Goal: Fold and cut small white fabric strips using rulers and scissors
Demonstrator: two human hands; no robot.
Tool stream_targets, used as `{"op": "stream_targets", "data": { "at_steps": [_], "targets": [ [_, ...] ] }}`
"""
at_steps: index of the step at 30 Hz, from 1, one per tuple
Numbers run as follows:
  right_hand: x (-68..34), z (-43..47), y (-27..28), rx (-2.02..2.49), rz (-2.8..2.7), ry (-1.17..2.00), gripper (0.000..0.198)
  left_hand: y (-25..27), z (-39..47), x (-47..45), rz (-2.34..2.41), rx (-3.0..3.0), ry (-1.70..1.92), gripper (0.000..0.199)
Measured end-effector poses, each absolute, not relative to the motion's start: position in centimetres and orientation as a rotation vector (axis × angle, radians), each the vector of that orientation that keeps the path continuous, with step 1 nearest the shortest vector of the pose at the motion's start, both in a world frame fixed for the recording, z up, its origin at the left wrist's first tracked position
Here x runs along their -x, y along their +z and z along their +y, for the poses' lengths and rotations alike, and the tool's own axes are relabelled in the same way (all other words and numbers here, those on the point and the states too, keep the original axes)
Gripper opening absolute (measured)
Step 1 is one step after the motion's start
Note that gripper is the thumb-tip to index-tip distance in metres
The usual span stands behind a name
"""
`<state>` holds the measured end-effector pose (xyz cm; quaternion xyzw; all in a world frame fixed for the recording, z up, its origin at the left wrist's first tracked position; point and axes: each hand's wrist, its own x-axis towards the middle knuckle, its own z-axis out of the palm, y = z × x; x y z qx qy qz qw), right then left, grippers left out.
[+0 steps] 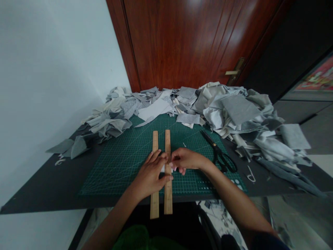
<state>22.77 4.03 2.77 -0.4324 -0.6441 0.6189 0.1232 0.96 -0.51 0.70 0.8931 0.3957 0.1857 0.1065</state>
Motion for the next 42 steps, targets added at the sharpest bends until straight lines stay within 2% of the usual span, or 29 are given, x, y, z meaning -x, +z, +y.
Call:
{"op": "stream_targets", "data": {
  "at_steps": [6, 10, 13, 18, 25, 34, 42],
  "targets": [
    [-23.2, 4.0, 3.2, 1.124, -1.99, 1.953, 0.017, 0.6, -0.5, -0.8, 1.181, -2.631, 0.512, 0.056],
    [-23.9, 4.8, 3.4, 1.245, -1.793, 1.76, 0.021, 0.8, -0.5, -0.9, 1.166, -2.616, 0.514, 0.059],
    [-23.9, 5.1, 3.2, 1.313, -1.742, 1.7, 0.019, 1.0, -0.5, -0.9, 1.155, -2.609, 0.525, 0.061],
    [-23.1, 4.9, 2.6, 1.341, -1.77, 1.695, 0.016, 1.2, -0.5, -1.0, 1.148, -2.606, 0.541, 0.05],
    [-22.9, 5.0, 2.5, 1.377, -1.764, 1.658, 0.014, 1.6, -0.7, -1.1, 1.152, -2.611, 0.534, 0.056],
    [-22.6, 4.6, 2.6, 1.34, -1.823, 1.638, 0.011, 1.2, -0.6, -1.0, 1.142, -2.616, 0.562, 0.046],
    [-23.1, 4.1, 3.3, 1.206, -1.966, 1.81, 0.014, 0.8, -0.5, -0.9, 1.171, -2.616, 0.529, 0.053]
  ]
}}
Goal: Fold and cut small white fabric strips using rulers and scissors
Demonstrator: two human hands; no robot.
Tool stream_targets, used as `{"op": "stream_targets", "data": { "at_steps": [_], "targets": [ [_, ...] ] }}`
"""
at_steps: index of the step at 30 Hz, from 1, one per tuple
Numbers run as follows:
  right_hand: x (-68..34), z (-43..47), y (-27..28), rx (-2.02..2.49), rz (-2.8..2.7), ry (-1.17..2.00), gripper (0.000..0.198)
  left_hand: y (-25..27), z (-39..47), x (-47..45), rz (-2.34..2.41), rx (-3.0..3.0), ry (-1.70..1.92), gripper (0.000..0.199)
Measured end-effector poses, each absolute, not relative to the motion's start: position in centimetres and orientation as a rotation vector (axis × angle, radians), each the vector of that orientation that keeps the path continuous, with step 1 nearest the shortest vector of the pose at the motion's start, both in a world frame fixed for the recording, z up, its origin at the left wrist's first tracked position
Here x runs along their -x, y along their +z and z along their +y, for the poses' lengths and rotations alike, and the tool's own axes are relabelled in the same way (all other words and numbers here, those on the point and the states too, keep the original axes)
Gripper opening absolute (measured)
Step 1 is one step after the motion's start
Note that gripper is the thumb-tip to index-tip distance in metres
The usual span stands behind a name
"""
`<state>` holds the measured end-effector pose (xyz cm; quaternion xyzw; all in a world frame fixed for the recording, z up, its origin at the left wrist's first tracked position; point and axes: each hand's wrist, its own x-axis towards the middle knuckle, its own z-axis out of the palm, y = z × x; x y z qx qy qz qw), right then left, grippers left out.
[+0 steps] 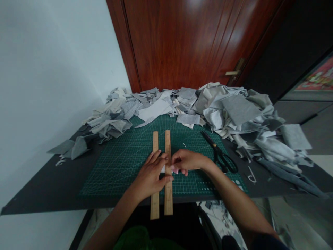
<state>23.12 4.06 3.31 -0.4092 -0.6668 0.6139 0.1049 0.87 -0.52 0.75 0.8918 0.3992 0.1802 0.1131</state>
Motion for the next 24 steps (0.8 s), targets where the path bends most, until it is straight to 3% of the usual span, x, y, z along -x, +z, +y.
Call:
{"op": "stream_targets", "data": {
  "at_steps": [5, 11, 18, 24],
  "targets": [
    [-23.3, 4.7, 3.1, 1.32, -1.808, 1.641, 0.016, 1.1, -0.6, -0.9, 1.152, -2.614, 0.523, 0.059],
    [-22.8, 4.8, 2.3, 1.354, -1.822, 1.625, 0.013, 1.3, -0.6, -1.0, 1.144, -2.617, 0.533, 0.048],
    [-23.7, 4.7, 2.8, 1.134, -1.959, 1.802, 0.022, 0.6, -0.6, -0.8, 1.166, -2.623, 0.541, 0.058],
    [-23.8, 5.9, 2.7, 1.214, -1.872, 1.326, 0.029, 0.5, -0.9, -0.4, 1.171, -2.594, 0.574, 0.058]
  ]
}}
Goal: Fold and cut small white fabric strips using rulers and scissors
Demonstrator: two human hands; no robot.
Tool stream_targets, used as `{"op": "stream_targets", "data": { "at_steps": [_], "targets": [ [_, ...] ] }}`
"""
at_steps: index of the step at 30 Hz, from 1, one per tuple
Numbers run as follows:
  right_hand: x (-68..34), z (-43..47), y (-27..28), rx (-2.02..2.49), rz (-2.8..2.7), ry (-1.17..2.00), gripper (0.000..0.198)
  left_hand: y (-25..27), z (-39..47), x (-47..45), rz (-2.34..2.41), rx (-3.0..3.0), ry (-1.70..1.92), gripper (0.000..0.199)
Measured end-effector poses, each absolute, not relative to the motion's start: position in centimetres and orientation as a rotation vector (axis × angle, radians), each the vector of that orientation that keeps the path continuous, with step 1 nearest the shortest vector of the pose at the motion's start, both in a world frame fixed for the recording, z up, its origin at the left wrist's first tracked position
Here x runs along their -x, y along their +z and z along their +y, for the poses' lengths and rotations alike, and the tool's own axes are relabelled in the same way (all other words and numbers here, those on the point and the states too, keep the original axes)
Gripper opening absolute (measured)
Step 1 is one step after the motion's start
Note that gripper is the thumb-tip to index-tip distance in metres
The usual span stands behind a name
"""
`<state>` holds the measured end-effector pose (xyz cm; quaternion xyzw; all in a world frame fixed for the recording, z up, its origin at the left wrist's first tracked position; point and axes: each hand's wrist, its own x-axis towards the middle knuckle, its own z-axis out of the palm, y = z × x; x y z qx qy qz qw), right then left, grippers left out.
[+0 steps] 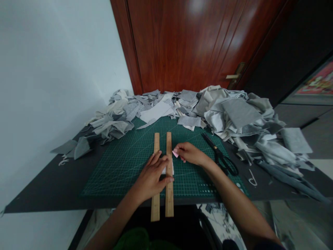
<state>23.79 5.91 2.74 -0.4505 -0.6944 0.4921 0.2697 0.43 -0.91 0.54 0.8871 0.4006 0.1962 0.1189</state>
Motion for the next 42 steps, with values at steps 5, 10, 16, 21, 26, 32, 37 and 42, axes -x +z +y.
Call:
{"op": "stream_targets", "data": {
  "at_steps": [5, 10, 16, 21, 26, 32, 37, 42],
  "targets": [
    [-22.9, 6.3, 2.6, 1.058, -1.485, 1.326, 0.031, 0.3, -1.0, 0.5, 1.202, -2.495, 0.842, 0.047],
    [-22.5, 6.3, 3.6, 0.846, -0.964, 1.633, 0.037, -0.5, -0.9, 1.6, 1.415, -2.143, 1.299, 0.025],
    [-22.6, 5.7, 3.9, 0.953, -1.297, 1.616, 0.049, -0.6, -1.0, 1.6, 1.388, -2.223, 1.253, 0.016],
    [-22.8, 4.8, 3.9, 1.168, -2.074, 1.088, 0.061, -0.5, -1.1, 2.6, 1.358, -2.279, 1.096, 0.026],
    [-22.4, 3.8, 4.5, 1.304, -2.432, 0.888, 0.097, -0.1, -1.0, 3.7, 1.258, -2.359, 0.888, 0.052],
    [-22.0, 3.2, 4.6, 1.412, -2.536, 0.725, 0.101, 0.5, -1.3, 3.4, 1.254, -2.532, 0.647, 0.059],
    [-21.9, 3.1, 4.5, 1.42, -2.544, 0.707, 0.105, 0.5, -1.8, 3.2, 1.222, -2.583, 0.552, 0.059],
    [-22.0, 3.2, 4.5, 1.417, -2.543, 0.717, 0.099, 0.8, -2.1, 2.8, 1.064, -2.659, 0.483, 0.069]
  ]
}}
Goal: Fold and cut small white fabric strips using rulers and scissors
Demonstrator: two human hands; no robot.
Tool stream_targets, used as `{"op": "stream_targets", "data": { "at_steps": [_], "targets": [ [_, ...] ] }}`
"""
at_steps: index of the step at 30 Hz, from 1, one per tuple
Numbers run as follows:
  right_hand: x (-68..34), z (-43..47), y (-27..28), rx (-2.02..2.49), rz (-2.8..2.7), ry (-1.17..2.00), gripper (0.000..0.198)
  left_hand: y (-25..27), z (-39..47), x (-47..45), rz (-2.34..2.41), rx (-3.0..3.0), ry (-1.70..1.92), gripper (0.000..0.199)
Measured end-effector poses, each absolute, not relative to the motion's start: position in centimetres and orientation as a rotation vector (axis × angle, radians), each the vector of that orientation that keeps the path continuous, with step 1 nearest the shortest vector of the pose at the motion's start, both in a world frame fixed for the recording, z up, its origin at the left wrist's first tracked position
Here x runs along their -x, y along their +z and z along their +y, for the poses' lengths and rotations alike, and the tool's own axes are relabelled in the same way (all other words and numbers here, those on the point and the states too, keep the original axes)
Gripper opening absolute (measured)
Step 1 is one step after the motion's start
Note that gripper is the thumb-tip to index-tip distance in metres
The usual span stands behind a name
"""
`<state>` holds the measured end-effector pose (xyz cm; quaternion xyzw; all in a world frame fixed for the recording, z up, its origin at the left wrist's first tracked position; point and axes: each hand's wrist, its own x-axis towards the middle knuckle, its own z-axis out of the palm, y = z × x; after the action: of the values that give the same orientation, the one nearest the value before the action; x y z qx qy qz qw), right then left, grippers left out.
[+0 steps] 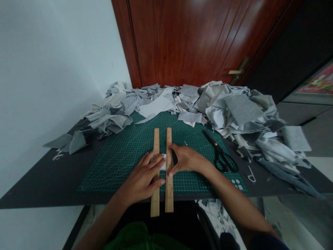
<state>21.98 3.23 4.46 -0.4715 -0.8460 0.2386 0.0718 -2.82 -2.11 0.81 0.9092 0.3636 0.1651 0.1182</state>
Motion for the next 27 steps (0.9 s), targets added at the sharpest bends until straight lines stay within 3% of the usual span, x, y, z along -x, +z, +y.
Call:
{"op": "stream_targets", "data": {
  "at_steps": [7, 27],
  "targets": [
    [-22.0, 3.34, 4.45, 1.434, -2.546, 0.722, 0.093, 0.95, -2.21, 2.41, 0.962, -2.731, 0.419, 0.076],
    [-22.07, 3.44, 4.37, 1.455, -2.549, 0.693, 0.094, 0.97, -1.98, 2.22, 0.949, -2.693, 0.451, 0.069]
  ]
}}
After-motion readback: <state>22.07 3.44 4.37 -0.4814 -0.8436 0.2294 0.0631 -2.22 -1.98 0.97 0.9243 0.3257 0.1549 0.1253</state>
